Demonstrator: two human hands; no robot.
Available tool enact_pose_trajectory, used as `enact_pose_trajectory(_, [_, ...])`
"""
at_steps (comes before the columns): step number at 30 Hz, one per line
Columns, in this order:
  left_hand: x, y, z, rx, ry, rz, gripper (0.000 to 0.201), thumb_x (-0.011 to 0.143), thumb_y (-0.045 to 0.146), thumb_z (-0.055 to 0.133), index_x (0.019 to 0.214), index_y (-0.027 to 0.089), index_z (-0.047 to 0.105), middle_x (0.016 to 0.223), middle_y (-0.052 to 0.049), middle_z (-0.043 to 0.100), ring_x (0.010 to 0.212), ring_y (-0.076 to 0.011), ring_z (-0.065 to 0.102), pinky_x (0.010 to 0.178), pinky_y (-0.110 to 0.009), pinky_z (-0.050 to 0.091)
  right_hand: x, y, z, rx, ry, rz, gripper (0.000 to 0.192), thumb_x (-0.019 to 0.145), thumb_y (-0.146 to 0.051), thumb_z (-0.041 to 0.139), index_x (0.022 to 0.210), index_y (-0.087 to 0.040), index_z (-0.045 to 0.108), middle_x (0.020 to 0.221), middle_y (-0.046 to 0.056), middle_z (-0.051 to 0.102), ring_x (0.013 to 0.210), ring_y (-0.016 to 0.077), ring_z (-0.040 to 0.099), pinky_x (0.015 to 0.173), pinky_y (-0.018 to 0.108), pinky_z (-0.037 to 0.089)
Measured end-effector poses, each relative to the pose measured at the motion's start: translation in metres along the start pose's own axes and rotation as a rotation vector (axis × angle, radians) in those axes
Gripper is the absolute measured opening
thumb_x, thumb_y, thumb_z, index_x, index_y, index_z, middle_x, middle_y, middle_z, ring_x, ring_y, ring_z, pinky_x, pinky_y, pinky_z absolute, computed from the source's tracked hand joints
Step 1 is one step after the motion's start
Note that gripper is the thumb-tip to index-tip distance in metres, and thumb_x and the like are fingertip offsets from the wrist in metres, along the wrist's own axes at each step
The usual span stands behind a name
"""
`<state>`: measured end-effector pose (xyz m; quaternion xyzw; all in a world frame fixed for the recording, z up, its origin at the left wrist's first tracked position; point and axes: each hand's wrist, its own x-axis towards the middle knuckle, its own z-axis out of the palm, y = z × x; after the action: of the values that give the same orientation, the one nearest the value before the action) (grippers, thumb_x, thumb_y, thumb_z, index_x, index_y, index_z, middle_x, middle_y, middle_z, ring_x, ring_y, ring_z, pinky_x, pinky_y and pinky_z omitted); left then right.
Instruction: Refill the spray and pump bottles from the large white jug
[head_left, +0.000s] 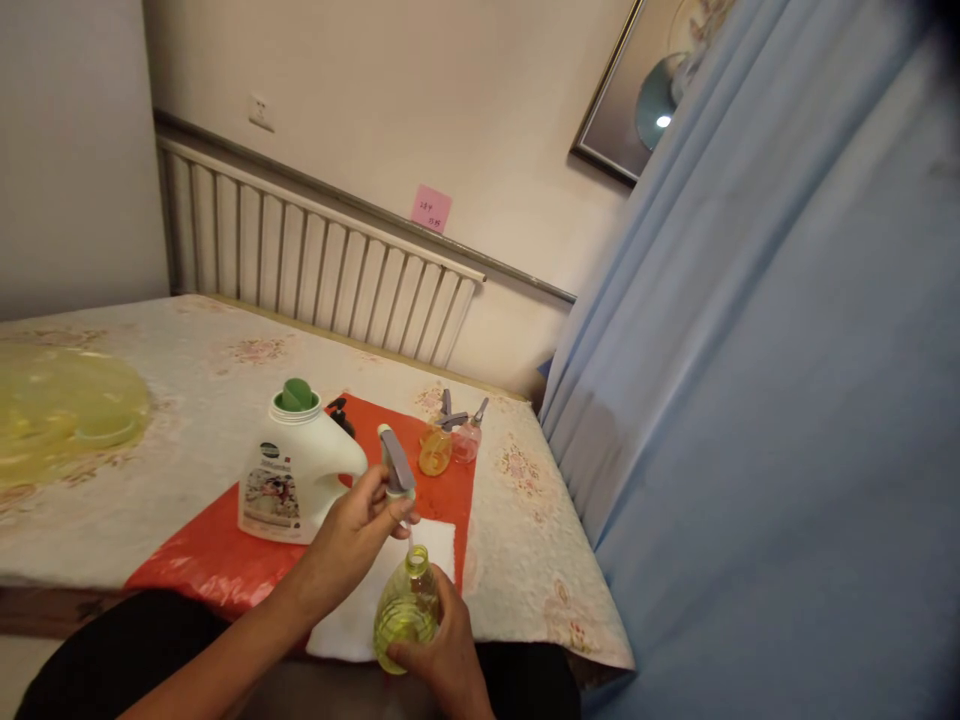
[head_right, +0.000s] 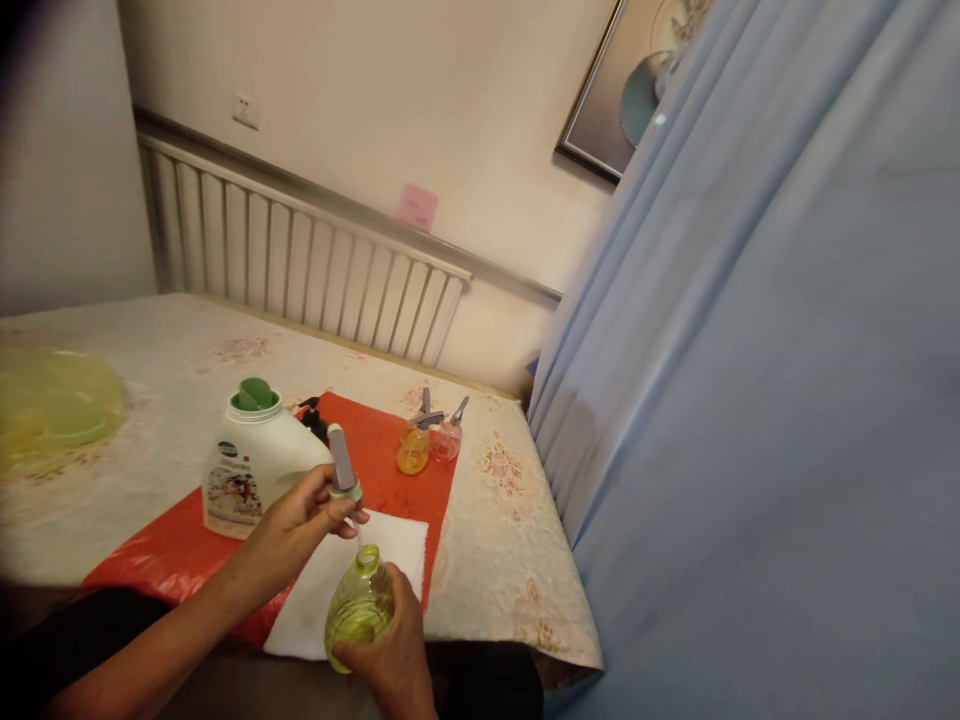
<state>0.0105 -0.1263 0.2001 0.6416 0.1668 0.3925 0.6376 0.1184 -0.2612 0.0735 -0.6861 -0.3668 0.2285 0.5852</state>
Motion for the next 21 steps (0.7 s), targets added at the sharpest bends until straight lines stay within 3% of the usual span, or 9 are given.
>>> enact_pose_trajectory(4, [-0.001, -0.001, 0.000, -0.049, 0.080, 0.023, 0.025, 0.083, 0.039, 0.064, 0.097, 0.021, 0.055, 0.085, 0.000, 0.066, 0.078, -0.0195, 0.070, 0.071, -0.032, 0.058, 0.000, -0.003, 0.000, -0.016, -0.018, 0.028, 0.082, 0.045, -0.006, 0.075, 0.124, -0.019, 0.059, 0.118, 0.007, 0.067, 0.111, 0.0304, 0.062, 0.098, 0.040, 0.049])
enact_pose_trajectory(9, [-0.001, -0.003, -0.002, -0.092, -0.085, -0.057, 0.028, 0.081, 0.040, 0.068, 0.096, 0.019, 0.058, 0.083, -0.001, 0.068, 0.081, -0.0218, 0.070, 0.069, -0.033, 0.059, 0.000, -0.009, 0.001, 0.004, -0.030, 0.028, 0.080, 0.044, -0.004, 0.073, 0.122, -0.018, 0.059, 0.112, 0.006, 0.068, 0.106, 0.0294, 0.064, 0.095, 0.038, 0.050])
enact_pose_trajectory(12, [-0.001, -0.002, -0.008, -0.232, 0.088, -0.062, 0.035, 0.080, 0.042, 0.069, 0.103, 0.019, 0.056, 0.087, -0.002, 0.071, 0.082, -0.0201, 0.071, 0.076, -0.033, 0.058, 0.000, -0.004, 0.002, 0.016, -0.014, 0.010, 0.079, 0.044, -0.007, 0.076, 0.121, -0.020, 0.061, 0.114, 0.006, 0.068, 0.110, 0.0310, 0.063, 0.096, 0.040, 0.050])
enact_pose_trajectory(17, [-0.004, -0.008, -0.037, -0.522, 0.237, -0.090, 0.034, 0.077, 0.038, 0.075, 0.101, 0.018, 0.061, 0.091, -0.004, 0.075, 0.088, -0.0208, 0.072, 0.074, -0.029, 0.059, 0.004, 0.010, -0.002, -0.024, 0.033, 0.000, 0.079, 0.045, -0.008, 0.076, 0.123, -0.021, 0.061, 0.117, 0.007, 0.068, 0.113, 0.0323, 0.062, 0.099, 0.041, 0.049])
enact_pose_trajectory(21, [-0.015, -0.034, -0.072, -0.649, 0.265, -0.175, 0.028, 0.073, 0.030, 0.079, 0.096, 0.021, 0.066, 0.089, -0.004, 0.077, 0.088, -0.0216, 0.072, 0.076, -0.029, 0.062, 0.016, 0.007, -0.011, -0.114, 0.053, 0.036, 0.081, 0.046, -0.008, 0.073, 0.125, -0.016, 0.058, 0.122, 0.012, 0.066, 0.116, 0.0341, 0.060, 0.102, 0.044, 0.046])
